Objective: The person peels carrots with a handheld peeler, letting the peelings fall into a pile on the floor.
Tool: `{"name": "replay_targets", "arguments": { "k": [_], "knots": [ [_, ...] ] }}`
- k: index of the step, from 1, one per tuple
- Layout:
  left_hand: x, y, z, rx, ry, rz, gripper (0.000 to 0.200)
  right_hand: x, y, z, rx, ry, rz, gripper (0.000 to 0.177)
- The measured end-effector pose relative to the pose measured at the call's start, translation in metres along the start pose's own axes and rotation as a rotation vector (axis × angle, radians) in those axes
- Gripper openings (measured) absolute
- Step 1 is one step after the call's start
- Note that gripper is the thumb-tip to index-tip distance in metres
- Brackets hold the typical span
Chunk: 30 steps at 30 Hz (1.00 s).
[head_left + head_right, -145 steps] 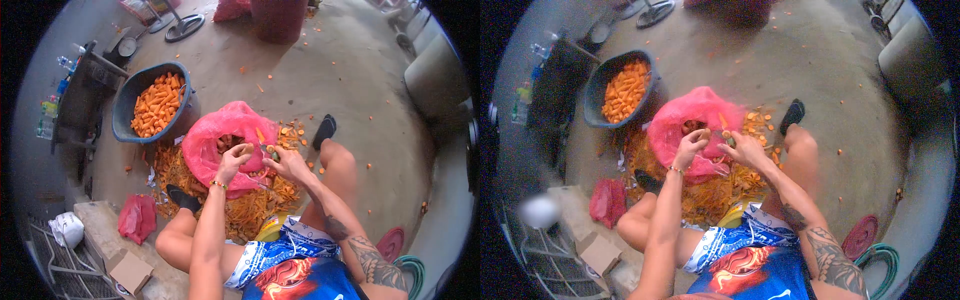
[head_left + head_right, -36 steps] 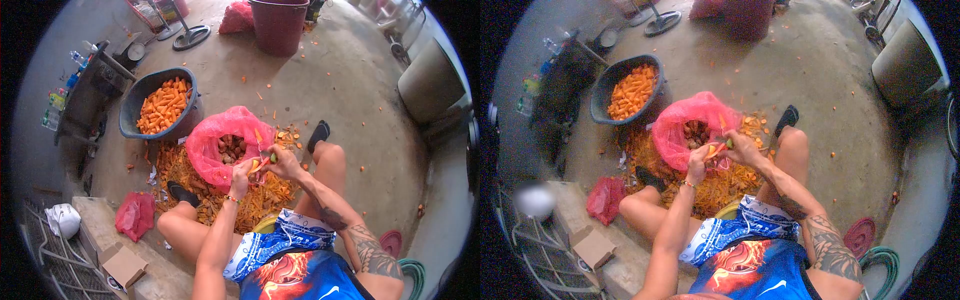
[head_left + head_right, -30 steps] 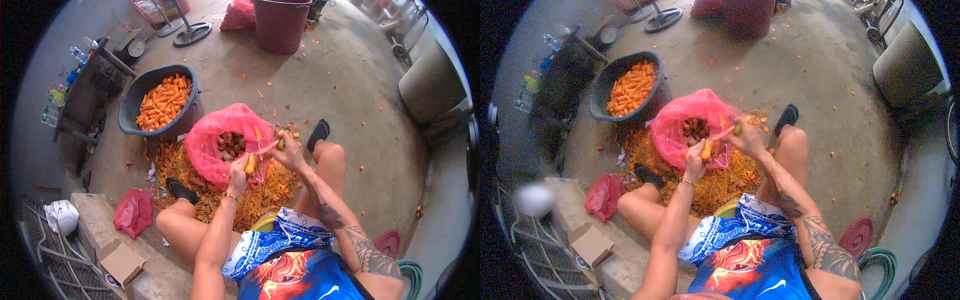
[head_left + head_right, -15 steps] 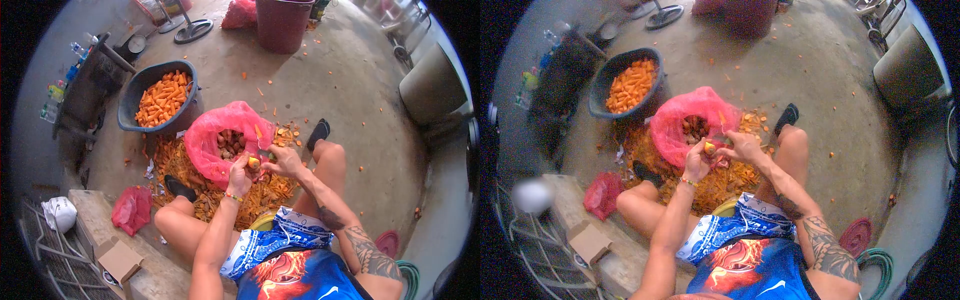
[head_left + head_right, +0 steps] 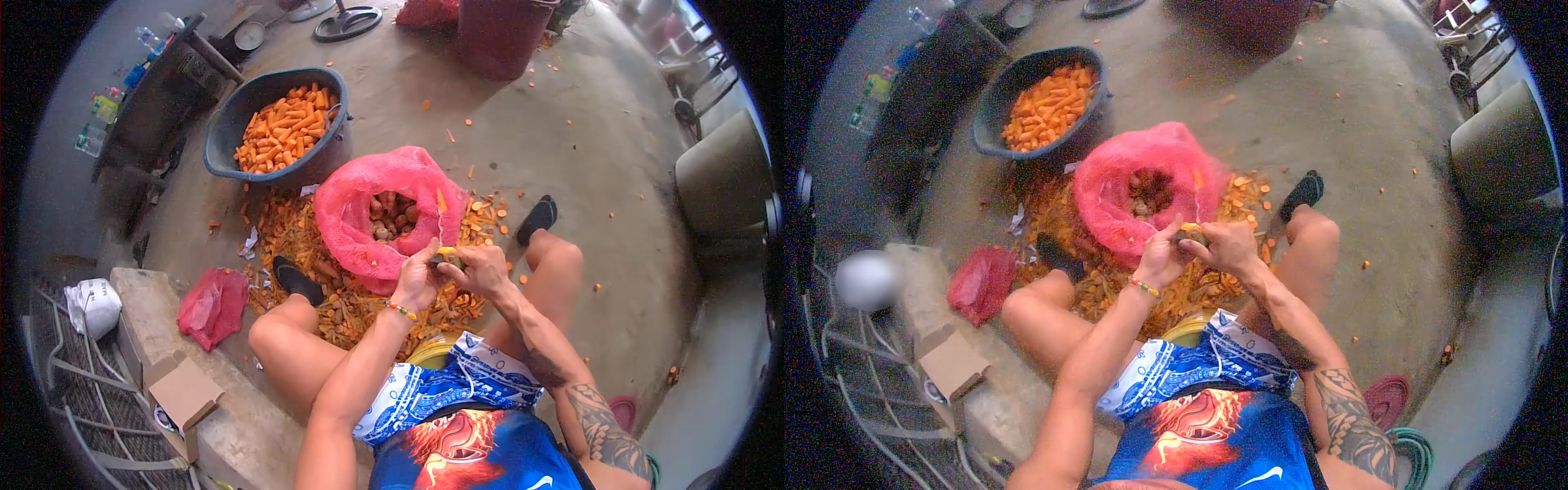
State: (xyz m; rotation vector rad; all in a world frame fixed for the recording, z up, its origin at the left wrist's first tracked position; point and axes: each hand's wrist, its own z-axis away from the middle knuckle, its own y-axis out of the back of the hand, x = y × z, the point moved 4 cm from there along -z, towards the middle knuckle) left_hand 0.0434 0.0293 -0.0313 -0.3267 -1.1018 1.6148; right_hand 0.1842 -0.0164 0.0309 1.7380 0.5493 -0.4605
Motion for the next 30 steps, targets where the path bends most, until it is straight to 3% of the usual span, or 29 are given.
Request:
{"name": "replay_targets", "arguments": {
  "k": [1,2,3,5,9,13,14,15,17,20,23,26,30],
  "knots": [
    [0.0,0.0,-0.001,-0.024,0.018,0.02,0.03,-0.003,0.003,-0.002,0.027,0.001,-0.006,0.046],
    [0.001,0.003,-0.006,0.103,0.006,0.062,0.017,-0.004,0.007,-0.003,0.018,-0.032,-0.109,0.043],
    [0.01,0.008,-0.011,0.197,-0.061,0.05,0.017,-0.005,0.011,-0.004,0.004,-0.052,-0.128,0.041],
    [0.033,0.023,-0.023,0.383,-0.193,0.024,0.02,0.0,0.018,-0.004,-0.023,-0.093,-0.166,0.036],
    [0.094,0.109,-0.072,0.5,-0.288,-0.131,0.027,0.023,0.005,0.002,-0.153,-0.136,-0.053,0.046],
    [0.119,0.158,-0.112,0.632,-0.28,-0.729,0.02,0.022,0.002,-0.003,-0.291,-0.225,-0.142,0.042],
    [0.119,0.193,-0.127,0.67,-0.24,-1.007,0.023,0.022,0.001,-0.007,-0.322,-0.23,-0.132,0.043],
    [0.121,0.19,-0.128,0.745,-0.227,-1.39,0.022,0.022,0.0,-0.01,-0.353,-0.236,-0.122,0.043],
    [0.108,0.221,-0.142,0.727,-0.333,-1.807,0.02,0.024,-0.005,-0.015,-0.356,-0.256,-0.117,0.047],
    [0.095,0.199,-0.127,0.931,-0.208,-1.896,0.02,0.03,-0.014,-0.018,-0.366,-0.264,-0.105,0.052],
    [0.089,0.214,-0.131,0.905,-0.162,-2.01,0.021,0.027,-0.015,-0.023,-0.447,-0.272,-0.07,0.056],
    [0.096,0.209,-0.127,0.811,0.036,-2.076,0.025,0.022,-0.015,-0.027,-0.463,-0.286,-0.088,0.054],
    [0.105,0.244,-0.136,0.743,0.016,-2.084,0.029,0.021,-0.018,-0.024,-0.475,-0.298,-0.067,0.056]
  ]
}}
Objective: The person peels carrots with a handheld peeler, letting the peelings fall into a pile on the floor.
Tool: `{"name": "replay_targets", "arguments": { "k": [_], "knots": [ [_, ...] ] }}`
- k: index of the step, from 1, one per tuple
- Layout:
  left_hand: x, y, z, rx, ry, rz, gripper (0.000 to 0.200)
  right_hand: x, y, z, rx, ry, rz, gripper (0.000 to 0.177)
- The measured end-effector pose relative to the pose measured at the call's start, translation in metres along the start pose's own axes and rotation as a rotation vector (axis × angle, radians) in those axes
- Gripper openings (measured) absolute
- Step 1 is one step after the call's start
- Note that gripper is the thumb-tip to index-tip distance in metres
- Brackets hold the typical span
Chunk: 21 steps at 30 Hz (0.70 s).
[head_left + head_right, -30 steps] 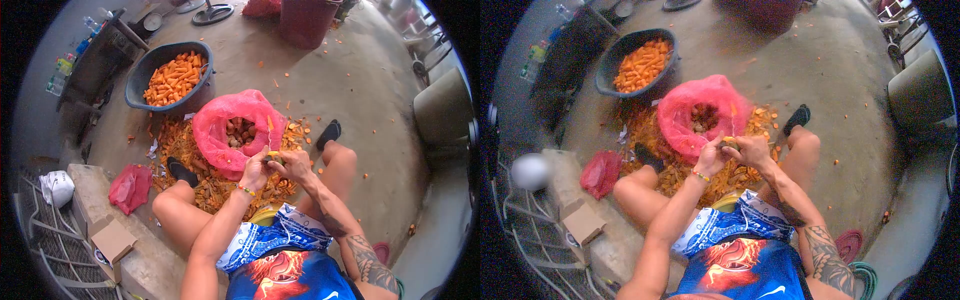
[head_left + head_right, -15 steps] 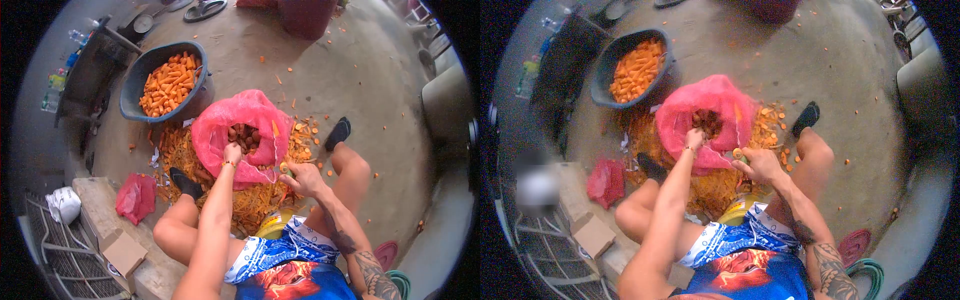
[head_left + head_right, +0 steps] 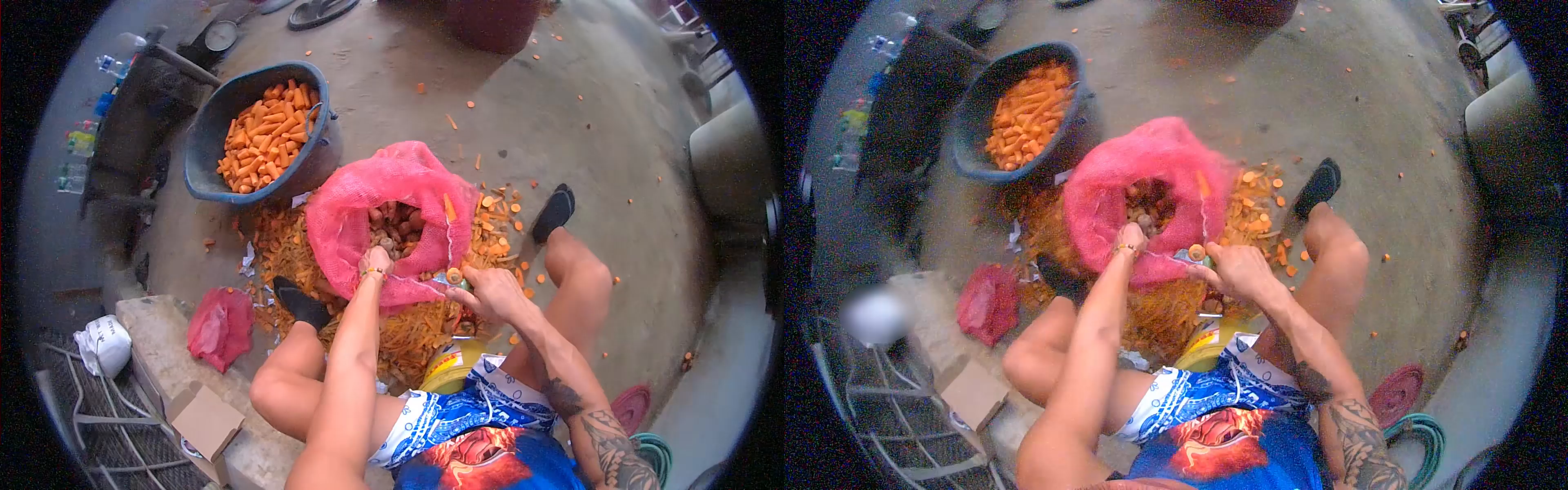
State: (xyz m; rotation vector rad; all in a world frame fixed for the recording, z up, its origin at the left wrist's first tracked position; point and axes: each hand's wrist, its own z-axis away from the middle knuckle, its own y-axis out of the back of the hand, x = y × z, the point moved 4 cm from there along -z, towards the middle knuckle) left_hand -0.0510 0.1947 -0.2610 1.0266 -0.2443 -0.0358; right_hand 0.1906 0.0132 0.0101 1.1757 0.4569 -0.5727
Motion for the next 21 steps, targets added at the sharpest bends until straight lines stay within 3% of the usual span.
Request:
{"name": "replay_targets", "arguments": {
  "k": [2,6,9,12,15,16,19,21],
  "knots": [
    [-0.012,0.0,-0.008,-0.04,0.001,-0.092,0.031,0.0,0.0,0.001,0.011,0.015,-0.008,0.056],
    [0.01,0.083,0.043,-0.076,0.143,-0.001,0.042,0.003,-0.004,0.005,0.028,0.027,-0.003,0.055],
    [-0.011,0.085,0.04,-0.242,0.117,0.889,0.038,0.008,-0.006,0.006,0.066,0.034,-0.001,0.055],
    [0.026,0.126,0.086,-0.607,-0.016,1.649,0.034,0.008,-0.001,0.006,0.084,0.029,-0.014,0.055],
    [0.058,0.166,0.125,-0.699,-0.2,1.579,0.041,0.012,0.003,0.004,0.197,0.015,-0.121,0.057],
    [0.072,0.174,0.137,-0.506,-0.212,1.499,0.037,0.016,0.002,-0.001,0.165,-0.062,-0.151,0.063],
    [0.11,0.2,0.174,-0.524,-0.32,1.336,0.04,0.018,0.006,-0.003,0.226,0.02,-0.411,0.07],
    [0.128,0.212,0.197,-0.518,-0.375,1.199,0.042,0.019,0.005,-0.004,0.142,0.074,-0.543,0.074]
  ]
}}
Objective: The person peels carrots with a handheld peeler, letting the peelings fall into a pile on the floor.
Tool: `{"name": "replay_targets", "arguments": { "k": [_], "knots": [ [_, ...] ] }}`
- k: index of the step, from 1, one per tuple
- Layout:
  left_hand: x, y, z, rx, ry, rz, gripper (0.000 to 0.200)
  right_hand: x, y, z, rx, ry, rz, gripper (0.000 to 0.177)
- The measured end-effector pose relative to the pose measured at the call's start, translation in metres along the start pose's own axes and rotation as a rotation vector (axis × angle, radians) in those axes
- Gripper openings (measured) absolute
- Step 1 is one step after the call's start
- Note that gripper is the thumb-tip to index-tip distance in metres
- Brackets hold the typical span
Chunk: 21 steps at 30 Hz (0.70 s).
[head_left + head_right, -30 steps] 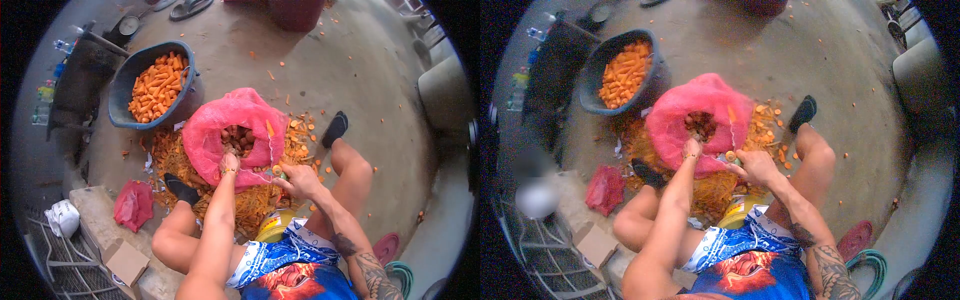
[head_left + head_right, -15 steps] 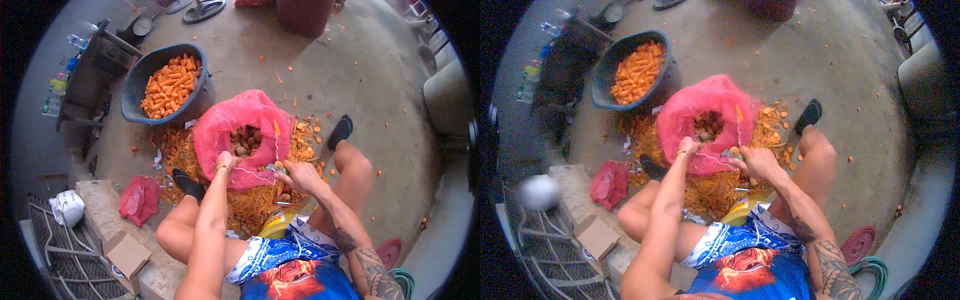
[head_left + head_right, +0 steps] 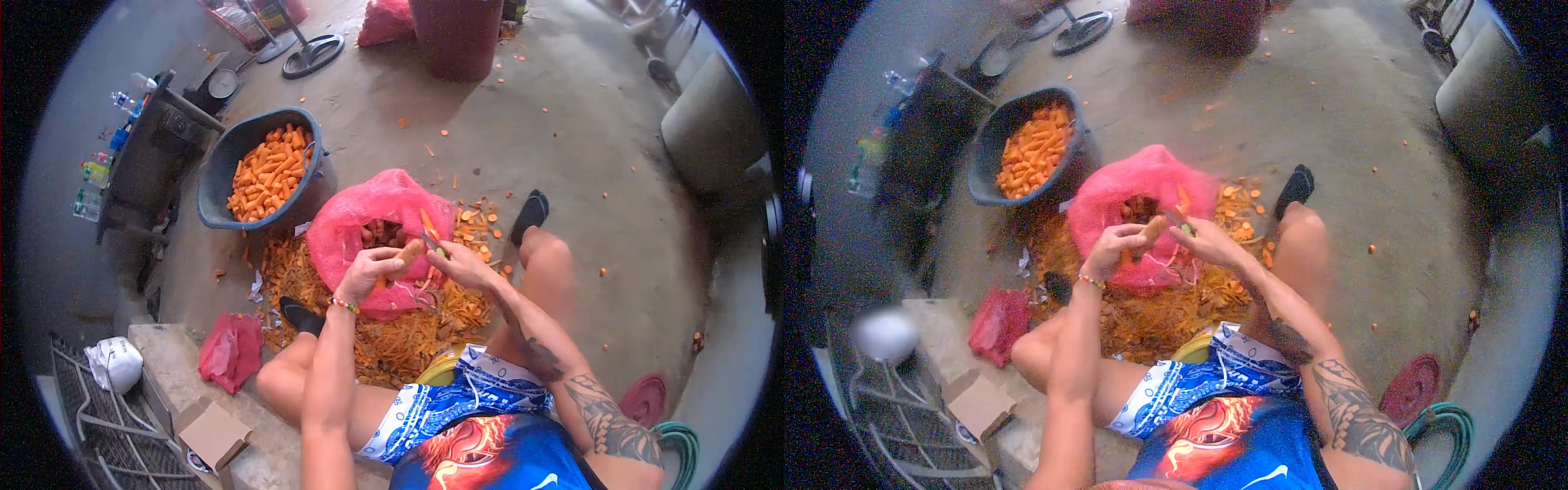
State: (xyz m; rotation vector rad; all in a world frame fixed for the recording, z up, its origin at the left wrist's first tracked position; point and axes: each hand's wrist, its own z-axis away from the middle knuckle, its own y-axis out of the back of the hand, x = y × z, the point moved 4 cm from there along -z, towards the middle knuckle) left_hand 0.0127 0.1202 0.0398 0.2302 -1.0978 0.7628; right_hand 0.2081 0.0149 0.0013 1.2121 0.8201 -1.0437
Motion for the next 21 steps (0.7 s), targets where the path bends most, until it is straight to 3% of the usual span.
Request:
{"name": "replay_targets", "arguments": {
  "k": [6,10,13,16,17,20,21],
  "knots": [
    [0.008,-0.028,0.022,-0.099,-0.014,-0.164,0.044,0.002,-0.02,0.008,-0.258,0.175,-0.297,0.075],
    [-0.009,-0.03,0.028,-0.078,-0.03,-0.169,0.042,-0.006,-0.017,0.023,-0.398,-0.111,-0.255,0.068],
    [-0.029,-0.033,0.03,0.039,-0.102,0.037,0.035,-0.013,-0.009,0.027,-0.242,-0.16,-0.152,0.063],
    [-0.056,-0.035,0.019,0.063,-0.166,0.323,0.032,0.007,-0.012,0.018,0.077,0.004,-0.161,0.052],
    [-0.056,-0.044,0.025,0.043,-0.087,0.372,0.036,0.013,-0.014,0.016,0.049,0.03,-0.302,0.043],
    [-0.062,-0.051,0.023,0.113,-0.104,0.243,0.043,0.0,-0.012,0.027,0.207,0.286,0.064,0.047],
    [-0.059,-0.051,0.022,0.051,-0.103,0.275,0.043,-0.013,-0.003,0.029,0.256,0.247,0.074,0.039]
  ]
}}
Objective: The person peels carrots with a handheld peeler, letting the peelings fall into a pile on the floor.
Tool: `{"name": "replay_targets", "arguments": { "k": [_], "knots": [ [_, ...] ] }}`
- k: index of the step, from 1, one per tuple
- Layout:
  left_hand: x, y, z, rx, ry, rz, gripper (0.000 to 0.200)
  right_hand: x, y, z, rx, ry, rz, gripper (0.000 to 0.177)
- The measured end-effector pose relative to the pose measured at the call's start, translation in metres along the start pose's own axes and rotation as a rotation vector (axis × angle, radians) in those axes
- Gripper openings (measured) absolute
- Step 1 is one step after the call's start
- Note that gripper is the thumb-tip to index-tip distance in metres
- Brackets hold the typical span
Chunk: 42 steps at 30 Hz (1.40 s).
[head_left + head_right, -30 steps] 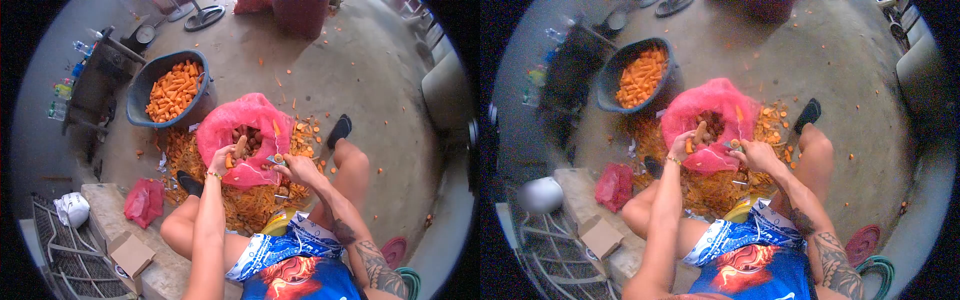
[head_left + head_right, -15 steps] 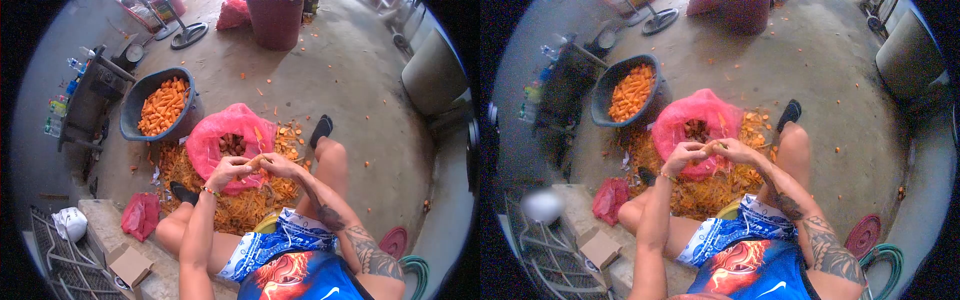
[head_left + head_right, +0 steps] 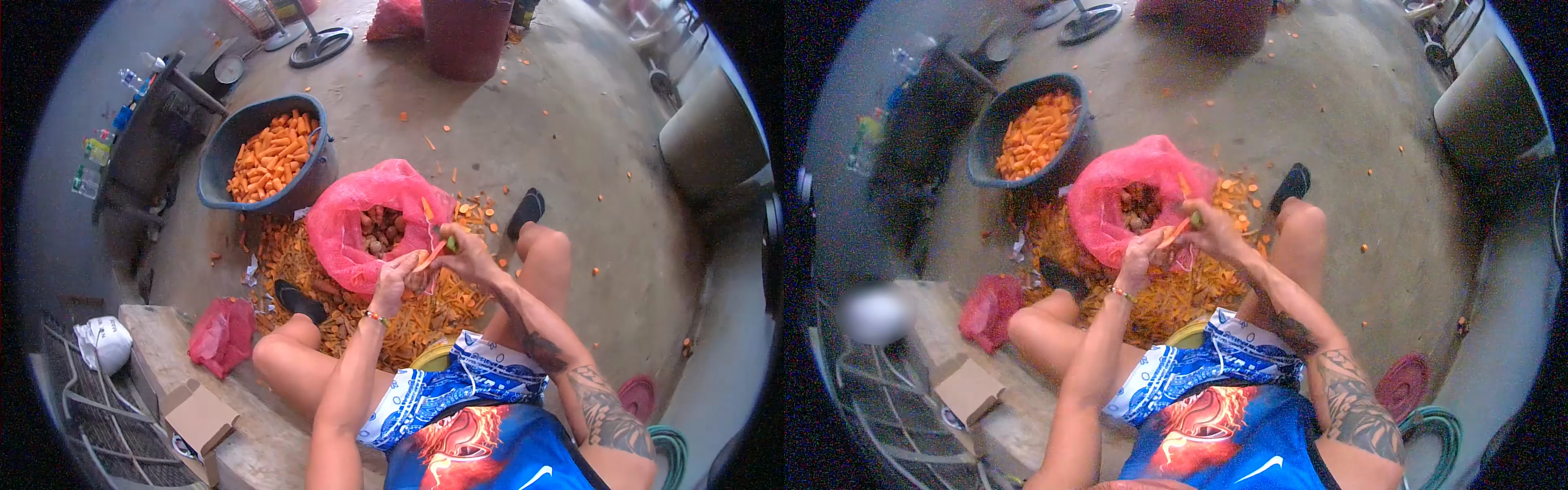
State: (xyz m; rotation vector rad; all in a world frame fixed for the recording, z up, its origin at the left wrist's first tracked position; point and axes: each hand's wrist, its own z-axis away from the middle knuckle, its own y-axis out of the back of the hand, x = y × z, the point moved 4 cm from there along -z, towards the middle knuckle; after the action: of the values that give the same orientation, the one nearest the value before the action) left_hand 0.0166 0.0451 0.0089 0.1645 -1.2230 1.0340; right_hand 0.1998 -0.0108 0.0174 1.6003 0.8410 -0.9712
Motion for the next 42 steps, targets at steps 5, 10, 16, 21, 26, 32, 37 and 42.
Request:
{"name": "replay_targets", "arguments": {
  "k": [5,10,16,21,26,32,37,42],
  "knots": [
    [0.014,-0.004,0.01,-0.076,0.042,0.135,0.039,0.052,0.028,-0.02,0.255,-0.153,-0.196,0.04],
    [0.008,0.001,-0.001,0.041,-0.011,0.125,0.037,0.01,0.007,-0.007,0.131,0.112,0.036,0.044],
    [0.01,0.009,-0.003,0.067,-0.029,0.129,0.038,-0.004,0.008,-0.009,0.092,0.209,0.078,0.05],
    [0.009,0.005,0.002,0.049,-0.037,0.11,0.039,0.059,0.016,-0.017,0.276,-0.092,-0.048,0.052],
    [-0.003,0.014,-0.011,0.069,-0.104,0.044,0.039,0.006,0.01,-0.012,0.12,0.144,0.092,0.043],
    [0.003,0.011,-0.007,0.077,-0.055,0.152,0.04,0.006,0.011,-0.013,0.089,0.126,0.019,0.046],
    [0.005,0.008,-0.001,0.021,-0.003,0.154,0.04,0.054,0.013,-0.021,0.26,-0.149,-0.179,0.045],
    [0.004,0.011,-0.008,0.032,-0.098,0.012,0.041,0.006,0.01,-0.011,0.085,0.096,0.028,0.05]
  ]
}}
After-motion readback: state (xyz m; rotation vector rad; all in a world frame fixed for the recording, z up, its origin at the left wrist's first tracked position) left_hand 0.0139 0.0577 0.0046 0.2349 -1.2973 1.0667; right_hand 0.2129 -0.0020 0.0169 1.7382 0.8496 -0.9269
